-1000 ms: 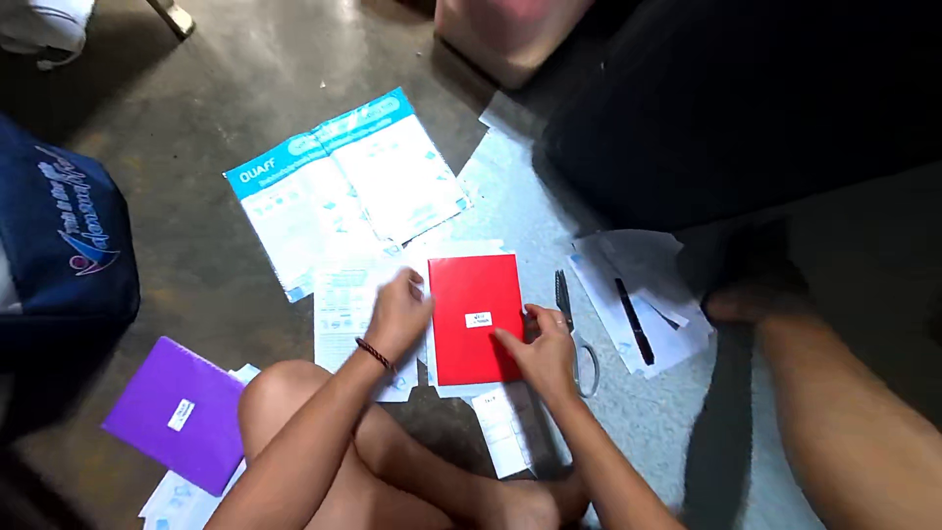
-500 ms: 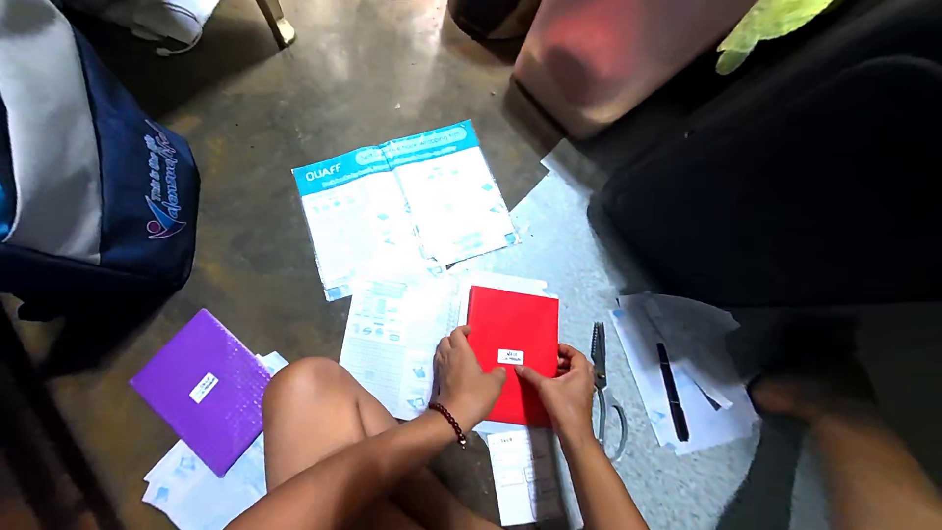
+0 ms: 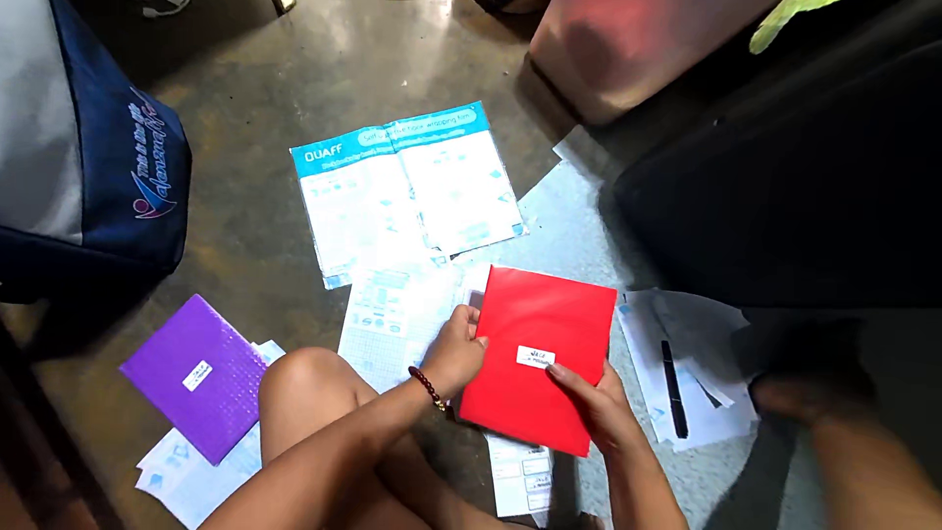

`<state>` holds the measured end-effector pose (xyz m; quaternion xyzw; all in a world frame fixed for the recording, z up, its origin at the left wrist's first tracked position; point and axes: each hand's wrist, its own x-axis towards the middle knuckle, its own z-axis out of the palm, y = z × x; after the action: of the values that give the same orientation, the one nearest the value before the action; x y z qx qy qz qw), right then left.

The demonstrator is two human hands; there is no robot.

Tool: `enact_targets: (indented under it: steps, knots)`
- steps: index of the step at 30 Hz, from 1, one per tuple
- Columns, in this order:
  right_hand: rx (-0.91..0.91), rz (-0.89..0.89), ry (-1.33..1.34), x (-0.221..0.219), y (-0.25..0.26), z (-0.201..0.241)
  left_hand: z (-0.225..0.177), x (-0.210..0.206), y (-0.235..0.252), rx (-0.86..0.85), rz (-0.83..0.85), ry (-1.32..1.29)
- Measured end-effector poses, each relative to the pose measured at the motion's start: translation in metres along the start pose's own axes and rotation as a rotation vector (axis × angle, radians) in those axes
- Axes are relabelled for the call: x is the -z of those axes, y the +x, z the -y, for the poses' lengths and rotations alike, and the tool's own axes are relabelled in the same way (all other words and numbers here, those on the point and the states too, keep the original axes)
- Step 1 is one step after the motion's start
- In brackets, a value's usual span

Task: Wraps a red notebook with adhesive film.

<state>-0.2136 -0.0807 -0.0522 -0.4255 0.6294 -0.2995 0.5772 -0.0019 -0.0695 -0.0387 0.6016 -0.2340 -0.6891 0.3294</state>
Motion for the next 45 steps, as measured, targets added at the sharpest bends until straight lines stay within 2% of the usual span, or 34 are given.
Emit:
enact_targets:
  steps: [3, 6, 7, 11, 13, 16, 19, 24, 29, 32, 37, 41, 45]
  knots:
    - [-0.045, 0.155, 0.169, 0.000, 0.004, 0.002, -0.004, 0.011, -0.001, 0.023, 0.036, -0.083]
    - [0.039, 0.206, 0.223, -0.005, 0.017, -0.005, -0.010, 0.030, 0.000, 0.073, 0.071, 0.046]
    - [0.054, 0.196, 0.219, -0.006, 0.020, -0.008, -0.011, 0.039, 0.000, 0.066, 0.041, 0.124]
    - [0.038, 0.161, 0.202, -0.008, 0.033, -0.020, -0.004, 0.076, 0.010, -0.056, -0.245, 0.283]
    - [0.016, 0.146, 0.187, -0.008, 0.034, -0.023, -0.004, 0.084, 0.010, -0.076, -0.284, 0.320]
    - [-0.010, 0.147, 0.160, -0.007, 0.035, -0.026, -0.003, 0.084, 0.013, -0.069, -0.224, 0.420]
    - [-0.020, 0.144, 0.141, -0.008, 0.038, -0.028, -0.002, 0.081, 0.028, -0.032, -0.145, 0.626]
    - [-0.013, 0.138, 0.194, -0.005, 0.041, -0.035, -0.007, 0.078, 0.031, 0.002, -0.127, 0.753]
    - [0.048, 0.069, 0.193, 0.000, 0.033, -0.025, -0.012, 0.086, 0.025, -0.066, -0.276, 0.729]
    - [0.101, 0.076, 0.054, 0.000, 0.018, 0.001, -0.009, 0.090, 0.025, -0.149, -0.345, 0.648]
    - [0.162, 0.094, -0.069, -0.020, 0.002, 0.021, -0.008, 0.084, 0.030, -0.109, -0.164, 0.580]
    - [0.084, 0.070, 0.034, -0.015, 0.016, -0.010, -0.007, 0.083, 0.030, -0.037, -0.024, 0.554]
    - [0.005, 0.047, 0.081, -0.010, 0.019, -0.030, -0.007, 0.086, 0.032, 0.021, -0.027, 0.677]
